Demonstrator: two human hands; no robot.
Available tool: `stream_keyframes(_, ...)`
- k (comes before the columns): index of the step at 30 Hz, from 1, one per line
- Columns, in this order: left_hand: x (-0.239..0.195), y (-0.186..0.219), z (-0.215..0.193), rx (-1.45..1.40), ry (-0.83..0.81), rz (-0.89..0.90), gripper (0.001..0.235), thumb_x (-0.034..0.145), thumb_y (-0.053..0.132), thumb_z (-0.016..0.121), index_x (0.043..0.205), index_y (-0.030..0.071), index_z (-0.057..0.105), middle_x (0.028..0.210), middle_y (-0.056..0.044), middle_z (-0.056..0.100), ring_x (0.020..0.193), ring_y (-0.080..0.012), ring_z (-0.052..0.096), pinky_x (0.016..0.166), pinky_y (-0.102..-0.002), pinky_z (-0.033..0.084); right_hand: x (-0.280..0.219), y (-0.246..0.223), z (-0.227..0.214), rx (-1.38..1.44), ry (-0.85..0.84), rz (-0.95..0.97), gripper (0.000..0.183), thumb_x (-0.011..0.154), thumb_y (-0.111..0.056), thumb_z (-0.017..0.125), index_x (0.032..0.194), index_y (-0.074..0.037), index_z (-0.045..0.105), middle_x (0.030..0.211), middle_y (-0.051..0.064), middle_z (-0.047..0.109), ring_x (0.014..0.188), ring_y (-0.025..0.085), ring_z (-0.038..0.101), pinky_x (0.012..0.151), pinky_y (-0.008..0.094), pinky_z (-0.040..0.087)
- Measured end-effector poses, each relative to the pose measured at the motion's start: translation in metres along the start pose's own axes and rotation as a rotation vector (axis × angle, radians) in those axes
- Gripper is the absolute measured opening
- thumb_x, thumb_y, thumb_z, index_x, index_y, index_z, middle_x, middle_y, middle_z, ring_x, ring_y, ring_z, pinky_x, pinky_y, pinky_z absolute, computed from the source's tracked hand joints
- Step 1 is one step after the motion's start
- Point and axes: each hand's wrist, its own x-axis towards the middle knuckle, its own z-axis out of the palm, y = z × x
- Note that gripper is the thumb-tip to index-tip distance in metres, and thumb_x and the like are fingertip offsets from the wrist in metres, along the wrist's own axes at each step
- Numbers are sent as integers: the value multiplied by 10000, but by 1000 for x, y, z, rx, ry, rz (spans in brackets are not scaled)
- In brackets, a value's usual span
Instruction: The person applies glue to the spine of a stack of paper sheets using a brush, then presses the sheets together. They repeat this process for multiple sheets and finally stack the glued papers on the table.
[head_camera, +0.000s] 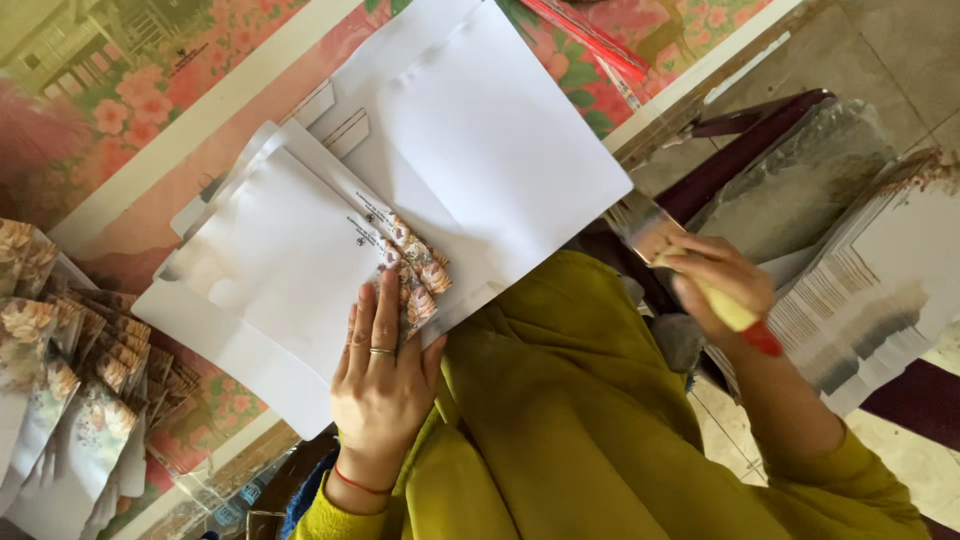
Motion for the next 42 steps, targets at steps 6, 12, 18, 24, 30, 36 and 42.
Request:
stream_keyframes(6,-1,-16,-7,-681,62,-309,394,1070,177,222,1353,15,445,1382,-88,511,1269,-253,593,1111,-290,506,26,0,-20,423,284,-17,201,1034,-160,402,999,-55,569,765,34,619,582,85,658,416,134,523)
stream_keyframes(12,-97,-39,55,-364,263,-371,273,923,-245,269,930,-76,483,753,-98,441,638,-189,356,592,-260,398,110,-89,-25,1223,-208,78,304,1021,-199,442,1226,-138,657,771,41,722,465,81,487,479,229,357)
stream_keyframes(18,-40,-23,14,-674,105,-397,516,1026,225,230,934,-123,599,1193,-342,563,1162,-491,549,909,-475,540,141,-125,26,867,-502,119,598,946,117,440,1480,-97,277,1387,124,529,483,-10,341,382,95,434)
stream_keyframes(24,-132,-54,82,-265,372,-592,456,1061,-94,295,1470,99,351,738,33,220,656,-159,208,628,-304,288,160,-81,47,233,-362,682,611,845,-31,431,1446,-3,322,1164,31,631,421,66,214,400,214,201)
stream_keyframes(30,-17,-13,1,-373,101,-126,198,926,185,557,964,56,702,1282,-145,552,1149,-367,590,999,-420,502,155,-78,39,302,-474,524,494,896,-74,497,1382,-16,430,1070,54,666,931,134,595,779,268,458)
stream_keyframes(36,-8,-7,-3,-146,79,-4,280,978,266,549,927,17,666,1337,-182,505,1157,-320,601,963,-395,533,173,-128,57,175,-653,537,456,924,-135,450,1366,-20,446,733,58,634,553,122,534,499,265,445)
stream_keyframes(42,-30,-18,10,-297,174,-211,192,878,55,535,735,37,662,1136,-197,649,980,-342,665,737,-385,579,154,-138,100,-217,-617,192,430,879,-114,566,1299,-37,512,842,207,680,742,362,698,617,406,581)
